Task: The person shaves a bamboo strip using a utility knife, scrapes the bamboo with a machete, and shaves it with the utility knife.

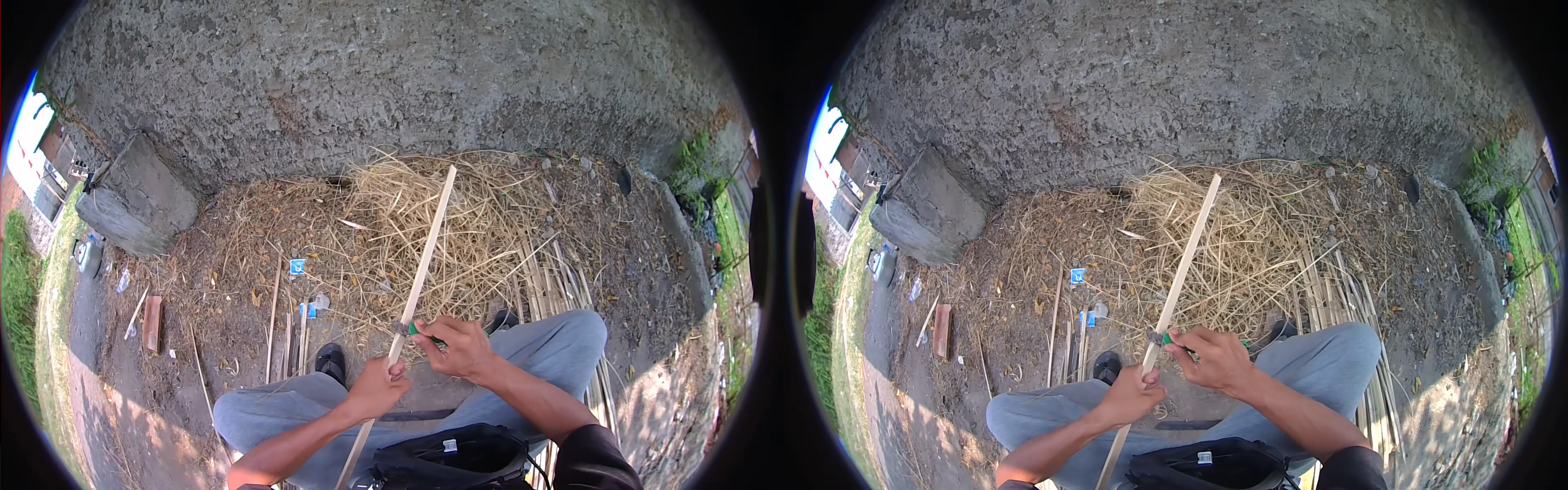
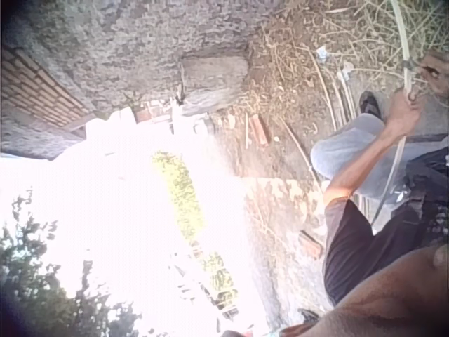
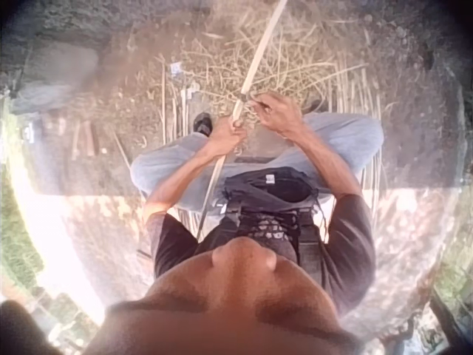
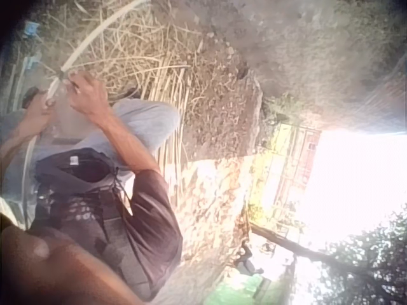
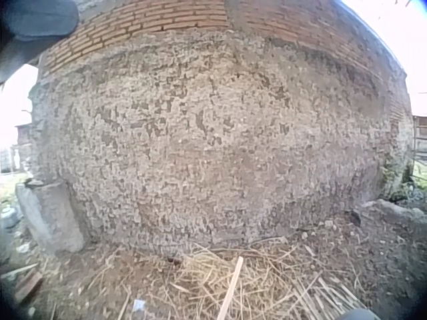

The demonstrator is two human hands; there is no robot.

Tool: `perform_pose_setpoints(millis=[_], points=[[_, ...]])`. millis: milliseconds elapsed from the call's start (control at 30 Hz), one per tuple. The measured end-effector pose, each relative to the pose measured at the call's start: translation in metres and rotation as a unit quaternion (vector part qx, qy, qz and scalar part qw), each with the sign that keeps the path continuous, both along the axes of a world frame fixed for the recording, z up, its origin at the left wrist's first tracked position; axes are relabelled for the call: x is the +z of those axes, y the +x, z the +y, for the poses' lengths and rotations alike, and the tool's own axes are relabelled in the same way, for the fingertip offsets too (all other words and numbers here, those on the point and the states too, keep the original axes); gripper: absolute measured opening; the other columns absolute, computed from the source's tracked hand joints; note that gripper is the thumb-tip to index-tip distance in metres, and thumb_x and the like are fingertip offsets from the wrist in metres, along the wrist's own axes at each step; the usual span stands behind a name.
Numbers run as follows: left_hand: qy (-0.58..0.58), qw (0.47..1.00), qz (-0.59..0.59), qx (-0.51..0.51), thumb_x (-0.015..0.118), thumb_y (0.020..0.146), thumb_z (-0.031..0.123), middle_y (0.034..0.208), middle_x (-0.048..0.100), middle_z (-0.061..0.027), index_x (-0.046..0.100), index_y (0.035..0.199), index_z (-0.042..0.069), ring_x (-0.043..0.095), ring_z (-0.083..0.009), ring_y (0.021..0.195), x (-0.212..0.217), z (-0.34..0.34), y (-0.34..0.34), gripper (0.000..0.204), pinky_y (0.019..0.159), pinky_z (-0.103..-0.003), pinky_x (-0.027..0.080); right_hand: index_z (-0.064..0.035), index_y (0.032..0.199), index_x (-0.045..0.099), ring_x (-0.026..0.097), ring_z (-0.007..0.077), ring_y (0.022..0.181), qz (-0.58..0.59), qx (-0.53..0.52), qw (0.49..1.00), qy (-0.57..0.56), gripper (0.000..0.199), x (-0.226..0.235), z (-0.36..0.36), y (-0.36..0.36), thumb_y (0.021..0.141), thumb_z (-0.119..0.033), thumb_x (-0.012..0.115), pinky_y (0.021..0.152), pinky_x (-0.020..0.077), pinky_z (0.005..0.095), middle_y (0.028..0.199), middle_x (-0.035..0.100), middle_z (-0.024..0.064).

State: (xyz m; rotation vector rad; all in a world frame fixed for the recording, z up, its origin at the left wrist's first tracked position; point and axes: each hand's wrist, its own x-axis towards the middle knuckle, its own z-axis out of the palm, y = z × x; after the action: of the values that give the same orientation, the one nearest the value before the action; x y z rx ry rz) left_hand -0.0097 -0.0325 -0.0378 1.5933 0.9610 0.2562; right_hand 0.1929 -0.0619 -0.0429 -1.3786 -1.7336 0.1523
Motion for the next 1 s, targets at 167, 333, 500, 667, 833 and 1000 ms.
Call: perform_pose_setpoints(millis=[167,333,500,667,833,1000], points=[[0.001,0.999,0.037,0.01,0.064,0.079,0.006,0.061,0.041,0.0014,0.036,0.072,0.008,0.037,-0.006,0.055,0.001,0.002,-0.003,0.029,0.046,-0.029,0.03,-0.0109,0.093,0.072,0.06,0.0233,0.047,0.003,-0.011,1.0,0.013,0.015,-0.004,0.005,-0.001,0.082,-0.02,0.076,0.038,0.0432,0.0356,0.071,0.065,0.0036],[0.015,0.999,0.028,0.005,0.061,0.079,0.003,0.061,0.041,0.0023,0.036,0.073,0.008,0.038,-0.0046,0.054,0.008,0.003,-0.002,0.026,0.045,-0.028,0.03,-0.0117,0.093,0.073,0.061,0.0238,0.048,0.01,-0.028,0.999,0.016,0.015,-0.007,0.008,-0.003,0.082,-0.022,0.076,0.037,0.0427,0.0351,0.072,0.067,0.0039],[-0.023,0.999,0.017,0.023,0.059,0.079,0.001,0.06,0.04,0.0035,0.036,0.073,0.009,0.037,-0.0036,0.054,0.004,0.007,0.001,0.025,0.045,-0.028,0.029,-0.0121,0.091,0.073,0.063,0.0242,0.05,0.029,-0.031,0.999,0.026,0.014,-0.012,0.015,-0.004,0.083,-0.023,0.076,0.038,0.044,0.0353,0.075,0.069,0.0046],[-0.037,0.998,0.028,0.046,0.059,0.078,0.002,0.058,0.041,0.0026,0.037,0.073,0.008,0.037,-0.0051,0.054,0.01,0.006,0.006,0.023,0.045,-0.028,0.029,-0.0122,0.09,0.074,0.063,0.0243,0.05,0.035,-0.036,0.998,0.025,0.013,-0.015,0.017,-0.002,0.083,-0.023,0.075,0.039,0.0435,0.0351,0.075,0.07,0.0047],[0.07,0.995,0.069,0.033,0.061,0.076,0.005,0.058,0.042,-0.0006,0.041,0.073,0.006,0.039,-0.0075,0.053,0.012,0.005,0.009,0.02,0.046,-0.03,0.031,-0.0128,0.089,0.073,0.062,0.0242,0.05,0.037,-0.039,0.998,0.022,0.012,-0.015,0.017,-0.001,0.083,-0.023,0.075,0.038,0.0427,0.0353,0.076,0.069,0.0048],[0.044,0.996,0.065,0.037,0.06,0.075,0.005,0.058,0.042,-0.0021,0.04,0.072,0.006,0.038,-0.0087,0.054,0.004,0.008,0.009,0.02,0.047,-0.032,0.031,-0.0128,0.089,0.073,0.063,0.0244,0.053,0.038,-0.041,0.998,-0.004,0.012,-0.01,0.019,-0.001,0.083,-0.023,0.074,0.04,0.0453,0.0351,0.077,0.07,0.0051]])
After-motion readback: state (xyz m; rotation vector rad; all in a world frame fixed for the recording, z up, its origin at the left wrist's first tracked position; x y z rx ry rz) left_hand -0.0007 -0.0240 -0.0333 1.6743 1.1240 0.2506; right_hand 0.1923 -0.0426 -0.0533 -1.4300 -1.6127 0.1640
